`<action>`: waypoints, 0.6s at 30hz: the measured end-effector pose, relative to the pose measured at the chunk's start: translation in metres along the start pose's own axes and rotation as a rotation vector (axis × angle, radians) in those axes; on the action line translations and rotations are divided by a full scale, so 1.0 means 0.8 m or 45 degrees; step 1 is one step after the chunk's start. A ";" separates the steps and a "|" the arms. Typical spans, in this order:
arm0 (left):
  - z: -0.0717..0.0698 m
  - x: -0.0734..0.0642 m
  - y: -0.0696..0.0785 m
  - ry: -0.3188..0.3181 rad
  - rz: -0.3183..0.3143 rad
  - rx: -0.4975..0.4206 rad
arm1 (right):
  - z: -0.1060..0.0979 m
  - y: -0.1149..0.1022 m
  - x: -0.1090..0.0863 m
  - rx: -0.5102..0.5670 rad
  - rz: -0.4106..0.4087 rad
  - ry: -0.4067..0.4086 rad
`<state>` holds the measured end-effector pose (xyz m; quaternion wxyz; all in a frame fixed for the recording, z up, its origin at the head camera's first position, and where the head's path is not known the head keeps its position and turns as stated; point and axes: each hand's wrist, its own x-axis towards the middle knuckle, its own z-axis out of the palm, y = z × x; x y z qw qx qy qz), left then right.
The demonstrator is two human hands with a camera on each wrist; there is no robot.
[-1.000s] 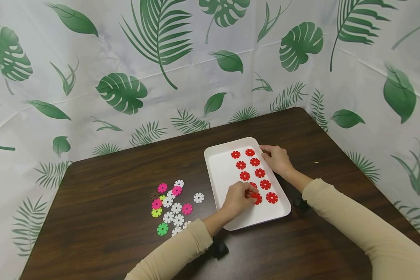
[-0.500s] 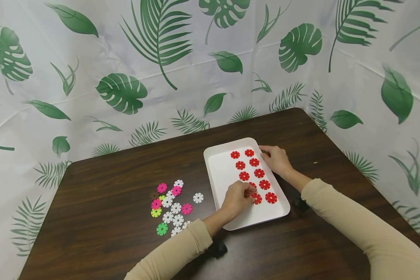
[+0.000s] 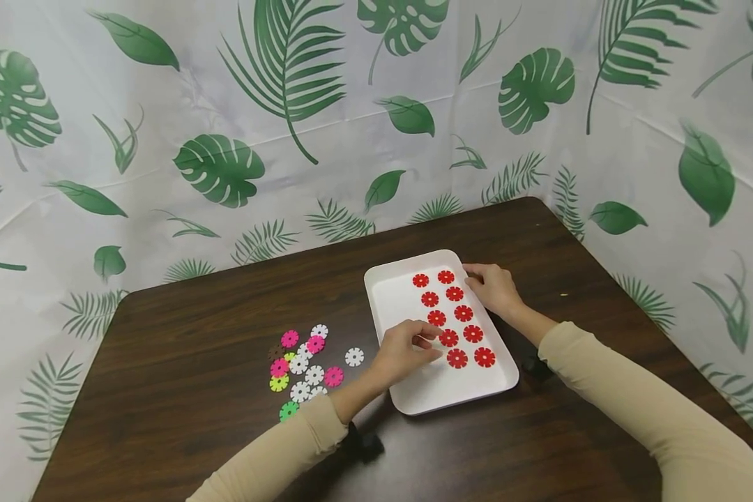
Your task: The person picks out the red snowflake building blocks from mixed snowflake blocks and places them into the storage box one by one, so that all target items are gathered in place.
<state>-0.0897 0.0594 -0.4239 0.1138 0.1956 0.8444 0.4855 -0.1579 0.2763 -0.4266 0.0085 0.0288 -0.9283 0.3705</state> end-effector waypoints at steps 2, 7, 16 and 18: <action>-0.019 -0.004 -0.002 -0.001 -0.002 -0.098 | 0.000 0.000 0.000 0.002 0.004 -0.004; -0.079 -0.016 -0.010 0.066 0.082 -0.134 | 0.000 0.003 -0.001 0.013 0.023 -0.024; -0.194 -0.037 -0.041 0.129 0.272 0.345 | -0.015 0.003 -0.004 0.006 0.012 -0.046; -0.217 -0.041 -0.044 0.106 0.299 0.440 | -0.024 0.001 -0.004 -0.029 -0.031 -0.040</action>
